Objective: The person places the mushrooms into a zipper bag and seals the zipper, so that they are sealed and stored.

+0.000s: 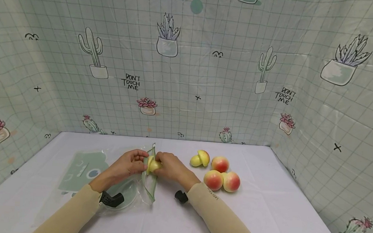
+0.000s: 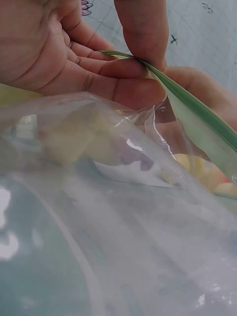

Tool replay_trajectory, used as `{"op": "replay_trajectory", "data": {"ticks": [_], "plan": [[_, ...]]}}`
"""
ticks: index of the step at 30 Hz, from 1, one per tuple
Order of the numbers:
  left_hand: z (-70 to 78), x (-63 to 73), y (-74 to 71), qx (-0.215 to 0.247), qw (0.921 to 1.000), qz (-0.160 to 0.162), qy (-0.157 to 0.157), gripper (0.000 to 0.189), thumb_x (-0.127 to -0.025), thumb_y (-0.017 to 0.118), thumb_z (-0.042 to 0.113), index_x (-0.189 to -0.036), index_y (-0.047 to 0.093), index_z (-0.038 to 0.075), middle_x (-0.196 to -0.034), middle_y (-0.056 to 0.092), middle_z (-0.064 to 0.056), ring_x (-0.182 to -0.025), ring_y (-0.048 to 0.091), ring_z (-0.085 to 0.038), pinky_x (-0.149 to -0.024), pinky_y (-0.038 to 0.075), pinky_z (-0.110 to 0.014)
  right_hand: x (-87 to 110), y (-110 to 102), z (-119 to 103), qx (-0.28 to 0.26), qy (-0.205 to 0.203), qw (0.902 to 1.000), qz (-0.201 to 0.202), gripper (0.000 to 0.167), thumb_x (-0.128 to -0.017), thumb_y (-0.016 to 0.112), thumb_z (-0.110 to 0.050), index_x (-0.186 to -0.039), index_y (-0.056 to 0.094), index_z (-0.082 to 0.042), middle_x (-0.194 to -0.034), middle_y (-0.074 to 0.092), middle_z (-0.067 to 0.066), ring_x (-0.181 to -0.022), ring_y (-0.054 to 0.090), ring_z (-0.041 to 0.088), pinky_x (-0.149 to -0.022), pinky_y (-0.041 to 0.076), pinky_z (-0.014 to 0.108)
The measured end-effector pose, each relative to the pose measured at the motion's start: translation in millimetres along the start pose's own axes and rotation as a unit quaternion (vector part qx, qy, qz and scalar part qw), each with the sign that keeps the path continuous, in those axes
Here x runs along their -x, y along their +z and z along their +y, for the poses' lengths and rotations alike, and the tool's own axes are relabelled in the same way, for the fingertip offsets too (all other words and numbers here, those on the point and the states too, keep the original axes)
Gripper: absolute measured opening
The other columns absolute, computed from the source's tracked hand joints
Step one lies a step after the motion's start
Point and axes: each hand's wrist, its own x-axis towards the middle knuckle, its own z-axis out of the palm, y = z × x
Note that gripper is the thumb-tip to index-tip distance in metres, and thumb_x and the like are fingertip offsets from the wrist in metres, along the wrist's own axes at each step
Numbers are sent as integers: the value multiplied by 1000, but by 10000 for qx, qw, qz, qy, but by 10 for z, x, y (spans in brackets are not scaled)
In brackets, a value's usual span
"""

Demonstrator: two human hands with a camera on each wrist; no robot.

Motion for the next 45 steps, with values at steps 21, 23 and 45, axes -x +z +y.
{"op": "replay_trajectory", "data": {"ticks": [21, 23, 45], "plan": [[18, 2, -18, 0, 10000, 5, 42, 51, -82, 65, 0, -126, 41, -11, -96, 51, -9, -77, 54, -13, -68, 48, -26, -29, -6, 4, -372, -250, 9990, 0, 26, -80, 74, -8, -103, 63, -4, -96, 60, 4, -76, 56, 9, -67, 48, 21], [30, 6, -15, -9, 10000, 12, 22, 52, -82, 65, 0, -127, 41, -11, -97, 51, -9, -77, 54, -13, -69, 48, -26, -32, -10, 6, -451, -248, 9987, -16, 26, -80, 74, -6, -103, 63, -4, -97, 61, 4, -77, 58, 10, -68, 49, 21], [58, 3, -4, 244, 9996, 100, -58, 52, -82, 65, -2, -127, 42, -15, -95, 54, -9, -79, 56, -14, -71, 51, -27, -65, 1, 41, -836, -213, 9963, -41, 21, -82, 71, -2, -101, 64, -4, -100, 63, 6, -82, 64, 15, -70, 51, 20]]}}
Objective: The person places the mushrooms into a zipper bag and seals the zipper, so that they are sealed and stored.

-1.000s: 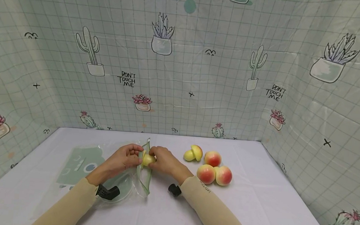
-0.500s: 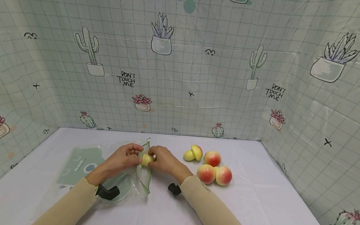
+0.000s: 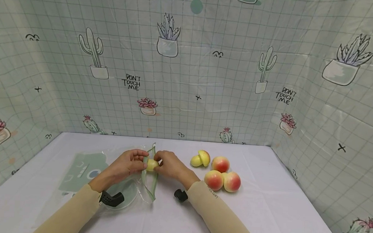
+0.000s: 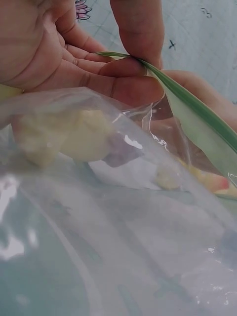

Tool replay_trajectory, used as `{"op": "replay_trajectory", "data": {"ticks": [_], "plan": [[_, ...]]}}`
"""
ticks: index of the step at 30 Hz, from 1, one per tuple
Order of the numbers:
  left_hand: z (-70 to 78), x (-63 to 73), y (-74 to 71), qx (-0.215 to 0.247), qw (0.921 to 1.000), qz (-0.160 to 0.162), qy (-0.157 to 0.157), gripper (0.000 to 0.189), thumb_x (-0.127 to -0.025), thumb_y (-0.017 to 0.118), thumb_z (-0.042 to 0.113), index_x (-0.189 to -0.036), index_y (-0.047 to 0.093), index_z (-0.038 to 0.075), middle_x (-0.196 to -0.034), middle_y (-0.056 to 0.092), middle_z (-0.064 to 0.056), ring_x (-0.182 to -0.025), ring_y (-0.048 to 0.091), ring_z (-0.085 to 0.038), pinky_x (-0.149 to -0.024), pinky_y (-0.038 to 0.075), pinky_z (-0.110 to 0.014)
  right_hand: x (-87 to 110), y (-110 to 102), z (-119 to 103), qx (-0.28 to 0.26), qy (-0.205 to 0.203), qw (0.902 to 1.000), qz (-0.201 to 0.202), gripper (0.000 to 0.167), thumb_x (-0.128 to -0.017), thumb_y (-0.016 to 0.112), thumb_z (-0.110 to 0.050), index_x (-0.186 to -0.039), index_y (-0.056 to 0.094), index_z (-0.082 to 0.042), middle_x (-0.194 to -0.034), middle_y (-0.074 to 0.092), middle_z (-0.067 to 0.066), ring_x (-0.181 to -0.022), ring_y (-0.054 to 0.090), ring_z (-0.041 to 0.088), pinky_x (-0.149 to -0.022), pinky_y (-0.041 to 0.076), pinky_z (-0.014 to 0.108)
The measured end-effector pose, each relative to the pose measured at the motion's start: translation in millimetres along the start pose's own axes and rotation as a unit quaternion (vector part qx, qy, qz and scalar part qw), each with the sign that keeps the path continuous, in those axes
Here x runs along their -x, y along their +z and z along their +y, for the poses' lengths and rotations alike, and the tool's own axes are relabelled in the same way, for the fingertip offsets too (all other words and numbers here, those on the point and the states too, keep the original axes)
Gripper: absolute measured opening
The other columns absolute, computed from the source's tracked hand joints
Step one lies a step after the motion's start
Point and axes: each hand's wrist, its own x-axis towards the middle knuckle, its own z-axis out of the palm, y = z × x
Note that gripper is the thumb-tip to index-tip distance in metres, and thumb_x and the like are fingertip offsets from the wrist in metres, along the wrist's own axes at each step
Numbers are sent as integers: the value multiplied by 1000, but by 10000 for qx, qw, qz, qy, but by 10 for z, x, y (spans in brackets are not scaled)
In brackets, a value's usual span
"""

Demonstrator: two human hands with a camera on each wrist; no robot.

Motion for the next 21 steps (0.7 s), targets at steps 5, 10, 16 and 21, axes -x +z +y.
{"op": "replay_trajectory", "data": {"ticks": [5, 10, 16, 21], "plan": [[-8, 0, -3, -18, 10000, -4, -29, 53, -82, 65, -1, -127, 42, -15, -95, 52, -8, -80, 55, -15, -71, 51, -29, 0, 2, 4, -106, 67, 9999, -48, 21, -83, 71, -2, -102, 64, -4, -101, 63, 6, -82, 64, 15, -70, 51, 21], [-12, 1, -8, -248, 9997, 8, -14, 52, -82, 66, 1, -127, 43, -13, -95, 54, -8, -81, 56, -15, -71, 51, -29, 1, -3, 5, -138, 66, 9999, -74, 21, -83, 71, -2, -102, 63, -4, -101, 63, 6, -83, 64, 15, -70, 51, 21], [-14, -4, -16, -286, 9996, -1, -7, 52, -82, 66, 1, -127, 43, -13, -95, 54, -8, -80, 56, -15, -70, 51, -29, 1, -5, -4, -113, 92, 9999, -65, 21, -83, 71, -3, -102, 64, -5, -100, 63, 5, -83, 64, 15, -69, 51, 21], [1, 4, -14, -226, 9997, -6, -14, 52, -83, 65, 1, -127, 42, -14, -96, 55, -9, -81, 56, -15, -70, 51, -28, -8, 10, 2, -135, 128, 9998, -23, 20, -83, 72, -3, -101, 63, -5, -100, 63, 6, -83, 64, 15, -69, 51, 21]]}}
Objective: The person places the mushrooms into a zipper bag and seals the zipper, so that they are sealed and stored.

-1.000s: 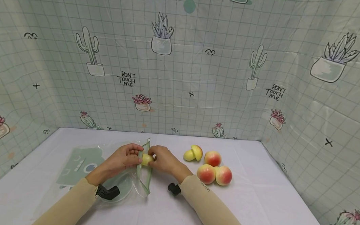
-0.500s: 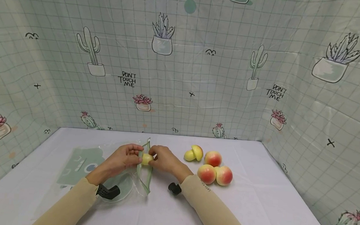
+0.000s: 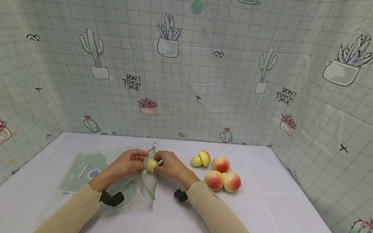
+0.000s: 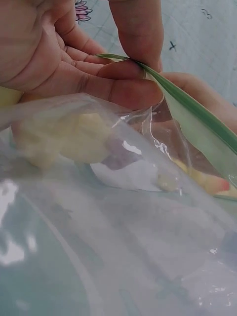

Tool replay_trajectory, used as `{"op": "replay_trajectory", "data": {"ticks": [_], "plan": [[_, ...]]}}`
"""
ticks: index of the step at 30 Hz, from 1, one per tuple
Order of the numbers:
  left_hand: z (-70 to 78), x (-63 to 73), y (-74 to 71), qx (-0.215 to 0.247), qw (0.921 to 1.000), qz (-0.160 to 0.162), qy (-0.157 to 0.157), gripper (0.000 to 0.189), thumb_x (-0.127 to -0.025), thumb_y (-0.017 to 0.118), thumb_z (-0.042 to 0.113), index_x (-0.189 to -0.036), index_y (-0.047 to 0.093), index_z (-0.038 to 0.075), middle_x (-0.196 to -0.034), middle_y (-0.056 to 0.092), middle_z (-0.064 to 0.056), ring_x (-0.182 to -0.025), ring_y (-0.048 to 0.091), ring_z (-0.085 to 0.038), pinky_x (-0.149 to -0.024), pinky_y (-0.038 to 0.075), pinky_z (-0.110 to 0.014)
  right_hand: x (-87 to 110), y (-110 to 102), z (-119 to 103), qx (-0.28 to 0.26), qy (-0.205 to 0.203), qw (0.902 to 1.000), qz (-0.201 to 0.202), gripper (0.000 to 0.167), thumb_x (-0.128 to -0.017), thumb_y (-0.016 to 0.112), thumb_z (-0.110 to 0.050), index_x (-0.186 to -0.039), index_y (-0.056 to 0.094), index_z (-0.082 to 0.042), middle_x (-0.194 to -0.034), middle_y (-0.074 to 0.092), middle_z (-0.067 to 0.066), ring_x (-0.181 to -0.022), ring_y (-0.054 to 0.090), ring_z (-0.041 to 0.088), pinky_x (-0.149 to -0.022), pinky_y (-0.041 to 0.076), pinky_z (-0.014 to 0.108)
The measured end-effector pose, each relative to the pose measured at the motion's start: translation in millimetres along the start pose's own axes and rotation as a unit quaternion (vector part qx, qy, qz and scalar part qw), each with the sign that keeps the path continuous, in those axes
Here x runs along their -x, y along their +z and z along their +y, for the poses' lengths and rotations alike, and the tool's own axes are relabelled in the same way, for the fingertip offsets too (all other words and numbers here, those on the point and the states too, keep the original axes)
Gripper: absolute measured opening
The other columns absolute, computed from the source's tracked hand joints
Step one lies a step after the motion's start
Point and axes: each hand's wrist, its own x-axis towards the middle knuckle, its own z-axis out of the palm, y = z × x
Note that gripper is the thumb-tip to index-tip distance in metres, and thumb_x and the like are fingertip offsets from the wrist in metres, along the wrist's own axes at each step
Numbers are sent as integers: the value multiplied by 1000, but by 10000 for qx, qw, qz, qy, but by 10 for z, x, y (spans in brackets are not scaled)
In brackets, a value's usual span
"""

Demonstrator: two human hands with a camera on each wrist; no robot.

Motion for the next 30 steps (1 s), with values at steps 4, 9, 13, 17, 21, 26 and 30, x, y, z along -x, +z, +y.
{"op": "replay_trajectory", "data": {"ticks": [4, 9, 13, 17, 21, 26, 30], "plan": [[6, 0, -4, -28, 10000, -5, -10, 52, -83, 66, 1, -127, 43, -14, -96, 55, -9, -81, 56, -15, -70, 51, -28, -8, 15, 5, -40, 40, 10000, -20, 20, -83, 72, -4, -101, 63, -5, -100, 63, 6, -84, 64, 15, -70, 51, 20], [12, -3, -2, -70, 10000, 27, -36, 52, -82, 66, 2, -127, 44, -13, -96, 55, -9, -81, 56, -16, -71, 51, -29, -11, 27, 9, -61, 60, 10000, -6, 20, -83, 72, -4, -101, 63, -6, -100, 63, 6, -84, 65, 15, -69, 51, 20], [18, 3, 5, 14, 10000, 2, -64, 53, -82, 66, 1, -127, 43, -13, -96, 54, -9, -81, 56, -16, -71, 51, -29, -6, 30, 2, -57, 46, 10000, 33, 20, -83, 72, -4, -101, 63, -5, -100, 63, 6, -84, 64, 15, -69, 51, 20], [25, 13, 8, 104, 9999, -73, -48, 53, -82, 66, 1, -127, 43, -15, -95, 54, -8, -81, 55, -16, -70, 51, -29, -4, 32, -13, -89, 45, 9999, 30, 21, -83, 72, -5, -102, 63, -5, -102, 63, 7, -84, 64, 15, -69, 51, 20], [36, 19, 11, 58, 9999, -86, 11, 53, -81, 66, 1, -126, 43, -14, -94, 54, -8, -81, 55, -15, -70, 50, -29, -5, 28, -21, -137, 89, 9999, 37, 21, -84, 72, -5, -103, 63, -5, -103, 63, 7, -84, 63, 14, -68, 51, 21], [40, 25, 24, -21, 10000, 1, -14, 52, -81, 67, 2, -125, 45, -13, -95, 54, -9, -82, 55, -16, -72, 51, -31, -6, 25, -18, -138, 52, 9999, 31, 21, -83, 72, -4, -102, 63, -5, -102, 63, 7, -84, 64, 15, -68, 51, 21], [32, 25, 34, -98, 9999, 88, -64, 51, -81, 68, 2, -125, 46, -12, -97, 54, -10, -83, 55, -16, -73, 52, -32, -3, 25, -9, -58, 13, 10000, 6, 21, -83, 72, -4, -102, 63, -5, -101, 63, 7, -84, 65, 15, -70, 51, 21]]}}
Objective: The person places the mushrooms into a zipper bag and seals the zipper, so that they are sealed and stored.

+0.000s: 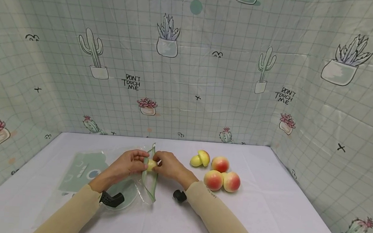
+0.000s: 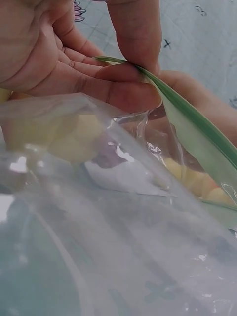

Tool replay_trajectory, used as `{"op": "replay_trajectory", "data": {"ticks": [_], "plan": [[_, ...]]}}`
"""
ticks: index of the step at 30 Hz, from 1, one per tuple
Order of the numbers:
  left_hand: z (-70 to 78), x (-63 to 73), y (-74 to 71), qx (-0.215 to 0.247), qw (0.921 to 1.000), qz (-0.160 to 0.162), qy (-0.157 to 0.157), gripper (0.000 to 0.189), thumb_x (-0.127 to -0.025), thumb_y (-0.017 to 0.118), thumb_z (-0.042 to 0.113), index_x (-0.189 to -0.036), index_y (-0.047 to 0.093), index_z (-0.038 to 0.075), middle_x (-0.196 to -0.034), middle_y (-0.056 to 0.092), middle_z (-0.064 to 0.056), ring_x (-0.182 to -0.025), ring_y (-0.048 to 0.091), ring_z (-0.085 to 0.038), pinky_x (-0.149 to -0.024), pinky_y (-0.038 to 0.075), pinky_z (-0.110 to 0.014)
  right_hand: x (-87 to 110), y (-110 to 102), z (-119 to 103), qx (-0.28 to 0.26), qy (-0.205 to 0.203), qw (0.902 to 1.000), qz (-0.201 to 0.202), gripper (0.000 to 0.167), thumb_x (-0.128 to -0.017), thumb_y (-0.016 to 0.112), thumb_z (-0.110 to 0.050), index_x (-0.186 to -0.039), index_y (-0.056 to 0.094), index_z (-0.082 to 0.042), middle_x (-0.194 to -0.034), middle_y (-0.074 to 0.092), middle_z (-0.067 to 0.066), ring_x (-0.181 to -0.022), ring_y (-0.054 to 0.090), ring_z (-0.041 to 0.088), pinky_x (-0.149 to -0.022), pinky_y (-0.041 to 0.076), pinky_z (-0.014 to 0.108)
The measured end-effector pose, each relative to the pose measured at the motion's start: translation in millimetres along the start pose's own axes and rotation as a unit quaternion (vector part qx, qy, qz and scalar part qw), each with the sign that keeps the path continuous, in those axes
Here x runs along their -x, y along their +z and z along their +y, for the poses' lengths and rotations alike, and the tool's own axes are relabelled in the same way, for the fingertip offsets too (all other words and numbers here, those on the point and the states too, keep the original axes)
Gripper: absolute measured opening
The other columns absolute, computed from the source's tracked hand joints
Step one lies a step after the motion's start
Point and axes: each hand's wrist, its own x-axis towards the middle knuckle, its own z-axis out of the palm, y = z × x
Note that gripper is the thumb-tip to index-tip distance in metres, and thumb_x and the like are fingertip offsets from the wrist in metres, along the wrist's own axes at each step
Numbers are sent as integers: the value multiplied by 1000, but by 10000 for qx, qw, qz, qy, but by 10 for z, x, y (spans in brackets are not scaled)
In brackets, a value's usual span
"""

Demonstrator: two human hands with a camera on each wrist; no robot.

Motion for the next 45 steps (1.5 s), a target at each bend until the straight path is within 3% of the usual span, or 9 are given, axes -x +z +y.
{"op": "replay_trajectory", "data": {"ticks": [12, 45], "plan": [[-44, -20, -10, 96, 9999, 8, 50, 52, -80, 68, 1, -125, 46, -12, -96, 53, -9, -81, 54, -15, -71, 52, -30, 86, -106, -11, 45, 145, 9998, 86, 27, -85, 71, -9, -109, 61, -1, -111, 61, 14, -88, 65, 18, -72, 52, 24], [-18, -4, 8, -74, 9999, 124, 31, 50, -81, 67, 0, -125, 47, -12, -94, 50, -8, -81, 52, -16, -68, 51, -30, 363, -410, 62, 648, 112, 9966, 498, 31, -84, 74, -15, -108, 62, -1, -107, 63, 15, -86, 63, 17, -73, 52, 29]]}}
